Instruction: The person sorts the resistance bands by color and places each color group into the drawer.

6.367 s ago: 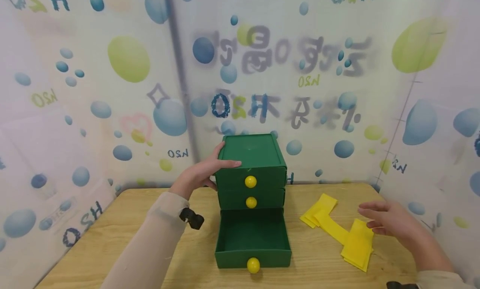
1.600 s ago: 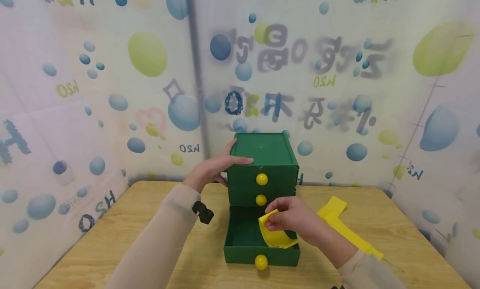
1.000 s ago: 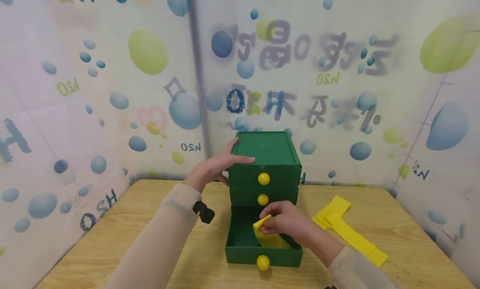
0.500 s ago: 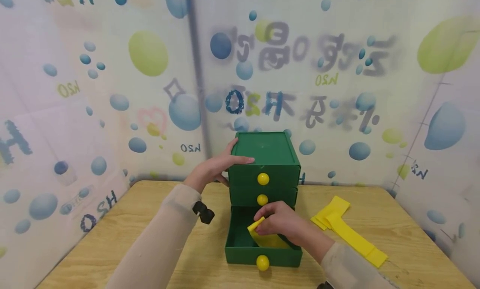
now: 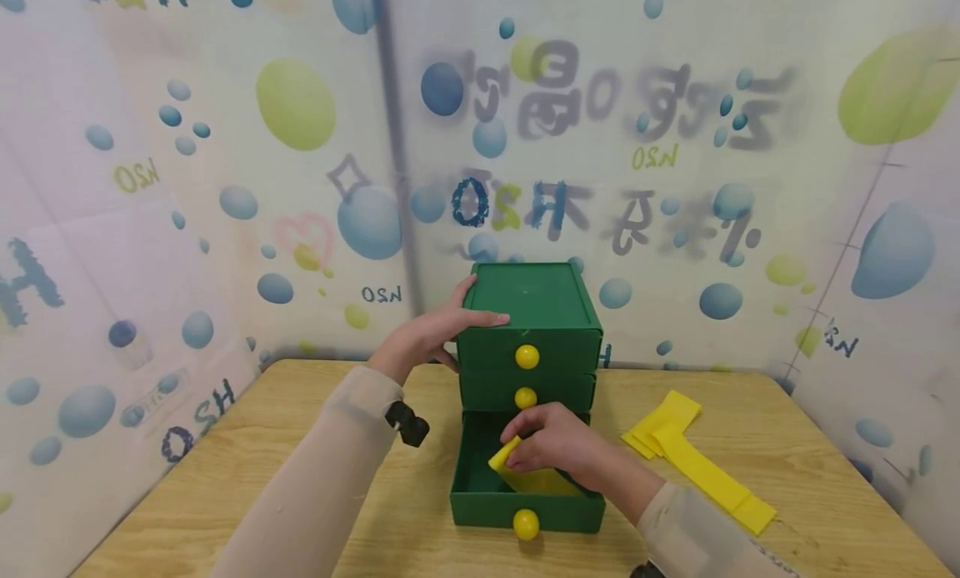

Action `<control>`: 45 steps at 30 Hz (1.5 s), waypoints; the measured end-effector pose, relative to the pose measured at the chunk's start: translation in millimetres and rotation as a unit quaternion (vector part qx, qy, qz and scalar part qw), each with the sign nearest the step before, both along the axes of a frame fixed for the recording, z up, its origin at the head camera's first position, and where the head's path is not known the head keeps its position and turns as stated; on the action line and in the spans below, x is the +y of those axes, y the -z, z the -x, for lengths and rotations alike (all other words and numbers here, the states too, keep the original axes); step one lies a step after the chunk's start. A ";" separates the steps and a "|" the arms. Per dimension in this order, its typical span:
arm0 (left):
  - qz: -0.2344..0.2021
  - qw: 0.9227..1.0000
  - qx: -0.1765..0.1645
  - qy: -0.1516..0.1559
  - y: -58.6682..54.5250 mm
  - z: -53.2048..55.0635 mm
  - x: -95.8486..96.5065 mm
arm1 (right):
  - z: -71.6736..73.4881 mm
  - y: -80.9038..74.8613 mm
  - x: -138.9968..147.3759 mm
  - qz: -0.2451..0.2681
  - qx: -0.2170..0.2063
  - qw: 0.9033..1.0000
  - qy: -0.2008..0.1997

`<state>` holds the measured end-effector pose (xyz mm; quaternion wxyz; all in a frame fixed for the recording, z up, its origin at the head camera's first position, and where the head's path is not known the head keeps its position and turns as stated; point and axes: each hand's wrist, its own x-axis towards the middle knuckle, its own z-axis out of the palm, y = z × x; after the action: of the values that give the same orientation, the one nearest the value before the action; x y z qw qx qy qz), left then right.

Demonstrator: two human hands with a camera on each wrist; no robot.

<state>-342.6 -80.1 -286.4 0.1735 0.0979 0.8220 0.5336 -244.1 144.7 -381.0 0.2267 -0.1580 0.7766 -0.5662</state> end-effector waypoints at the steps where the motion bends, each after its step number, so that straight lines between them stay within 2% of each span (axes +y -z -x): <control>1: 0.001 1.000 0.000 0.000 0.1 0.2 0.1 | -0.3 0.1 0.3 0.003 0.000 1.000 -0.002; 8: 0.003 1.000 -0.001 0.001 0.8 2.0 0.3 | -1.8 -5.3 4.8 0.027 0.008 1.000 -0.011; 14: 0.009 1.000 0.001 0.003 0.5 2.4 0.2 | -2.5 -24.1 19.6 0.040 0.015 0.999 -0.015; 18: 0.009 1.000 0.002 0.003 0.2 2.3 0.8 | -0.7 -41.8 38.9 0.042 0.021 0.999 -0.015; 22: 0.010 1.000 0.004 0.004 0.4 2.0 0.6 | 2.9 -56.6 64.4 0.023 0.029 0.999 -0.012; 27: 0.009 1.000 0.004 0.004 0.7 2.5 -0.2 | 11.9 -62.6 102.7 -0.017 0.039 0.999 0.002; 32: 0.009 1.000 0.002 0.004 1.0 3.3 -0.9 | 26.5 -53.8 141.4 -0.042 0.025 0.998 0.028; 39: 0.007 1.000 0.003 0.004 1.5 3.2 -1.8 | 43.5 -20.0 186.9 -0.063 -0.018 0.995 0.074; 45: 0.003 1.000 0.000 0.005 1.5 3.5 0.1 | 50.4 6.6 207.4 -0.081 -0.034 0.989 0.115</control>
<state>-346.1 -80.0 -287.9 0.1762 0.1011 0.8231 0.5303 -294.5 352.1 -387.6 0.1986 -0.0290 0.8246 -0.5288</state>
